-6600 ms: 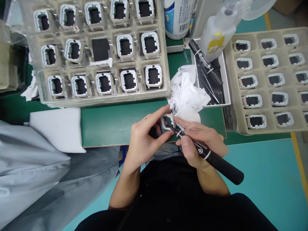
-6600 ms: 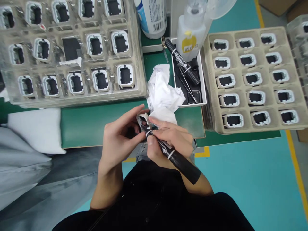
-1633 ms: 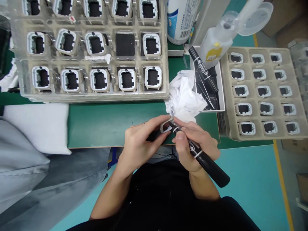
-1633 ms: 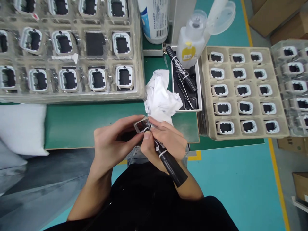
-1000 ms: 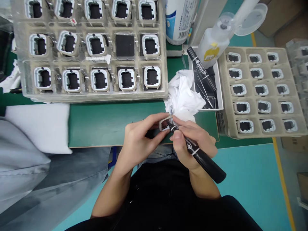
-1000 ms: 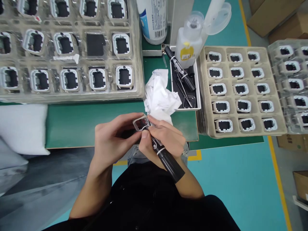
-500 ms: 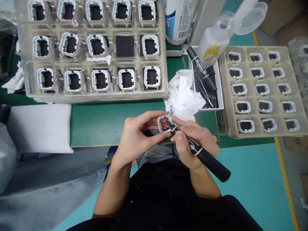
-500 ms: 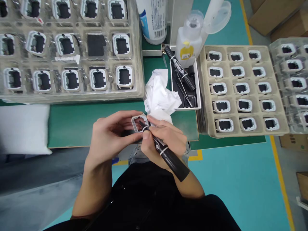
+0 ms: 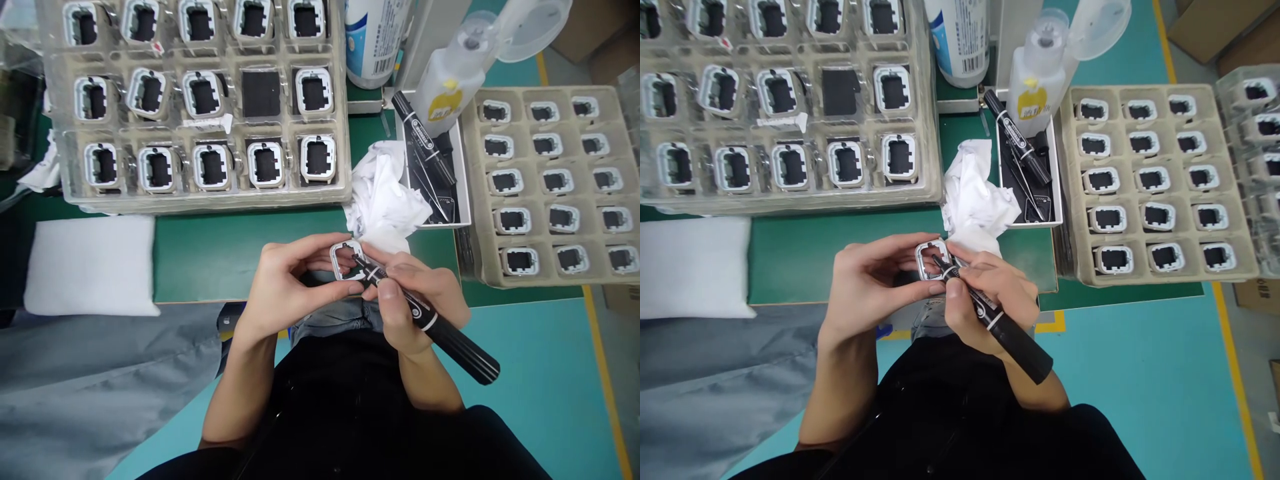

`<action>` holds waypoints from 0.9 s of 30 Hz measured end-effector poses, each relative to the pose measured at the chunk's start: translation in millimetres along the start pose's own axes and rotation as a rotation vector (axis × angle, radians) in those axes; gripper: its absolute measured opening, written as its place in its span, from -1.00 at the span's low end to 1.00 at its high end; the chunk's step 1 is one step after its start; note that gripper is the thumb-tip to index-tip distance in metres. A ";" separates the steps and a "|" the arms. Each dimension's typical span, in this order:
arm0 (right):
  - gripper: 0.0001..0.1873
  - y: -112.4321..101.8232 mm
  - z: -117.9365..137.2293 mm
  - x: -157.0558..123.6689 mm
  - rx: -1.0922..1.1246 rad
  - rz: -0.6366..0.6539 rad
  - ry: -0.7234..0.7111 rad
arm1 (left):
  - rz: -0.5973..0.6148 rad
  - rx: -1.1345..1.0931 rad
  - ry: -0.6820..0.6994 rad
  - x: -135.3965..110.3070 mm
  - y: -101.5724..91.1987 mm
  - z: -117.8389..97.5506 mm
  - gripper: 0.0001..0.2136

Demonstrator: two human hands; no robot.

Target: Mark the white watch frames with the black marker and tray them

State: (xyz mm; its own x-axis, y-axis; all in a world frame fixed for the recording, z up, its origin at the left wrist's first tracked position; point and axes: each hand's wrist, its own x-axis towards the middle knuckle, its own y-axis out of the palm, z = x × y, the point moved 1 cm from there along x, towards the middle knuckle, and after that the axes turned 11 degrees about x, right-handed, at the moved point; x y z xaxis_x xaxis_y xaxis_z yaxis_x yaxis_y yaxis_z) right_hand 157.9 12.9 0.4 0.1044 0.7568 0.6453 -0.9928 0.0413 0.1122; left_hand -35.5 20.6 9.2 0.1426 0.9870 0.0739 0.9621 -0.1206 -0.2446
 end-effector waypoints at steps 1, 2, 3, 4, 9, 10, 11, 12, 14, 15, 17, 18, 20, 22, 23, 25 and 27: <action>-0.84 -0.7 0.7 0.1 -0.001 0.000 -0.001 | -0.002 -0.001 0.004 0.1 0.1 0.0 -0.45; -0.83 -1.4 1.4 0.1 0.000 0.004 0.009 | -0.005 -0.004 0.013 0.2 0.3 -0.2 -0.44; -0.83 -2.1 2.1 0.0 0.000 0.013 0.028 | -0.006 -0.010 0.025 0.4 0.5 -0.3 -0.43; -0.81 -2.5 2.5 -0.3 -0.002 0.028 0.059 | -0.007 -0.016 0.037 0.7 0.6 -0.5 -0.43; -0.77 -1.4 0.6 -1.9 0.002 0.014 0.013 | -0.006 -0.014 0.063 1.5 -0.2 -0.6 -0.40; -0.76 -0.6 -0.3 -2.0 0.004 -0.002 -0.018 | -0.004 -0.006 0.062 1.6 -0.5 -0.6 -0.40; -0.74 0.2 -1.2 -1.9 0.004 -0.009 -0.035 | -0.003 0.003 0.063 1.8 -0.8 -0.7 -0.40; -0.73 1.0 -1.9 -1.7 0.002 -0.013 -0.041 | -0.003 0.013 0.065 2.0 -1.0 -0.9 -0.40; -0.72 2.1 -2.6 -1.1 -0.005 -0.018 -0.045 | -0.005 0.024 0.075 2.5 -1.1 -1.4 -0.41; -0.72 2.3 -2.6 -0.8 -0.008 -0.018 -0.043 | -0.005 0.023 0.081 2.8 -1.1 -1.6 -0.41; -0.72 2.5 -2.3 -0.6 -0.016 -0.011 -0.042 | -0.005 0.014 0.094 3.0 -0.7 -1.8 -0.41; -0.72 2.4 -2.1 -0.5 -0.018 -0.007 -0.044 | -0.006 0.009 0.099 3.1 -0.6 -1.8 -0.40; -0.72 1.9 -1.8 -0.7 -0.018 -0.004 -0.045 | -0.008 0.002 0.104 2.9 -0.3 -1.5 -0.40; -0.71 0.6 -1.1 -1.0 -0.016 0.001 -0.045 | -0.012 -0.002 0.107 2.8 -0.2 -1.2 -0.39; -0.69 -0.4 -0.5 -1.1 -0.016 0.008 -0.044 | -0.011 -0.003 0.108 2.9 -0.2 -1.2 -0.39; -0.69 -2.8 1.2 -1.2 -0.023 0.031 -0.033 | -0.009 -0.004 0.108 3.2 -0.4 -1.2 -0.38; -0.73 -4.6 2.7 -1.2 -0.042 0.066 0.012 | -0.004 -0.002 0.108 3.5 -0.7 -1.2 -0.39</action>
State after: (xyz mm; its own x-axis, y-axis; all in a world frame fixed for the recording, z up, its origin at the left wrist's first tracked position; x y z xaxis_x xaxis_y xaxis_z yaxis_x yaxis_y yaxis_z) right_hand 162.5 10.0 1.1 0.0379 0.7665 0.6412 -0.9991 0.0178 0.0378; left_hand -35.4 24.0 10.8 0.1631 0.9703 0.1785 0.9631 -0.1173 -0.2421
